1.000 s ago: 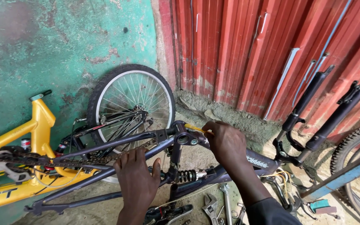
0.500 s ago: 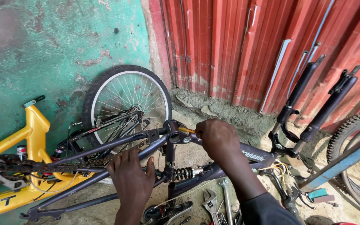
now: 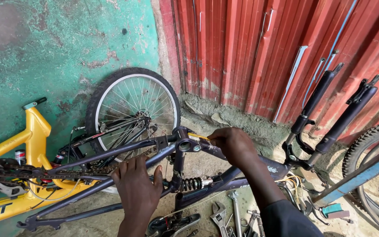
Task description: Cleaning and inspecting the rear suspension shock and frame pivots of a mountain bike using a cloth and a small tool.
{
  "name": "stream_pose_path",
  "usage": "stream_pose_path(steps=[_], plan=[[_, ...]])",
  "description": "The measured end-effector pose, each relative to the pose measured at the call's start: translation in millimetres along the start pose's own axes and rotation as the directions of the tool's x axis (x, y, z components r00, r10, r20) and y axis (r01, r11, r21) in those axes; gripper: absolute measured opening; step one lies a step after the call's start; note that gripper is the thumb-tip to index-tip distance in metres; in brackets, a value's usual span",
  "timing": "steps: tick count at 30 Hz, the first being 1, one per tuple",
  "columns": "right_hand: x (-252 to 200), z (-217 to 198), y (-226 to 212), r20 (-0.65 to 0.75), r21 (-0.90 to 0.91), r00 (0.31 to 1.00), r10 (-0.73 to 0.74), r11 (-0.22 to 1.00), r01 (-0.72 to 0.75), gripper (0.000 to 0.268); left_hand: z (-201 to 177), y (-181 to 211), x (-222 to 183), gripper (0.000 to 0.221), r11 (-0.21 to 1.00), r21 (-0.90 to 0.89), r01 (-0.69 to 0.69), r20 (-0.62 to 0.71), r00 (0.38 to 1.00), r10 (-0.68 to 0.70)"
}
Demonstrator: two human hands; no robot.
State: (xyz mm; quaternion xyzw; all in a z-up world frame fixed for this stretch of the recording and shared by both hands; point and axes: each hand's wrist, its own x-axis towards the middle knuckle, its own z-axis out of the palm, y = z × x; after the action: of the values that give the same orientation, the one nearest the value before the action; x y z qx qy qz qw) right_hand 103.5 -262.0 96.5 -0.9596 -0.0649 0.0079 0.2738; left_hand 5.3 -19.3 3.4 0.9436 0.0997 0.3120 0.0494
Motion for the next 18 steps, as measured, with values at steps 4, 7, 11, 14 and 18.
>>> stream_pose_path(steps=[4,7,11,14,18], plan=[[27.8,17.7,51.9,0.1,0.435,0.995,-0.02,0.9,-0.026,0.013,-4.2,2.2,1.0,0.04,1.0,-0.024,0.015,0.017,1.0,-0.015],[21.8,5.9,50.4,0.0,0.243,1.0,-0.019,0.97,0.019,0.016,-3.1,3.3,3.3,0.038,0.999,-0.021,0.043,0.045,0.998,-0.042],[6.9,1.7,19.3,-0.154,0.18,0.982,-0.107,0.975,0.134,0.027,-2.3,4.9,4.1,0.037,0.998,-0.043,0.034,0.007,0.999,-0.034],[-1.9,4.8,-2.1,-0.121,0.208,0.973,-0.198,0.953,0.22,0.034,0.6,3.2,3.5,0.039,0.998,-0.062,0.031,0.004,1.0,-0.031],[-18.1,9.1,-24.8,-0.227,0.096,0.926,-0.301,0.939,0.329,0.025,-0.5,-0.4,3.7,0.04,0.997,-0.078,0.023,0.058,0.998,-0.019]])
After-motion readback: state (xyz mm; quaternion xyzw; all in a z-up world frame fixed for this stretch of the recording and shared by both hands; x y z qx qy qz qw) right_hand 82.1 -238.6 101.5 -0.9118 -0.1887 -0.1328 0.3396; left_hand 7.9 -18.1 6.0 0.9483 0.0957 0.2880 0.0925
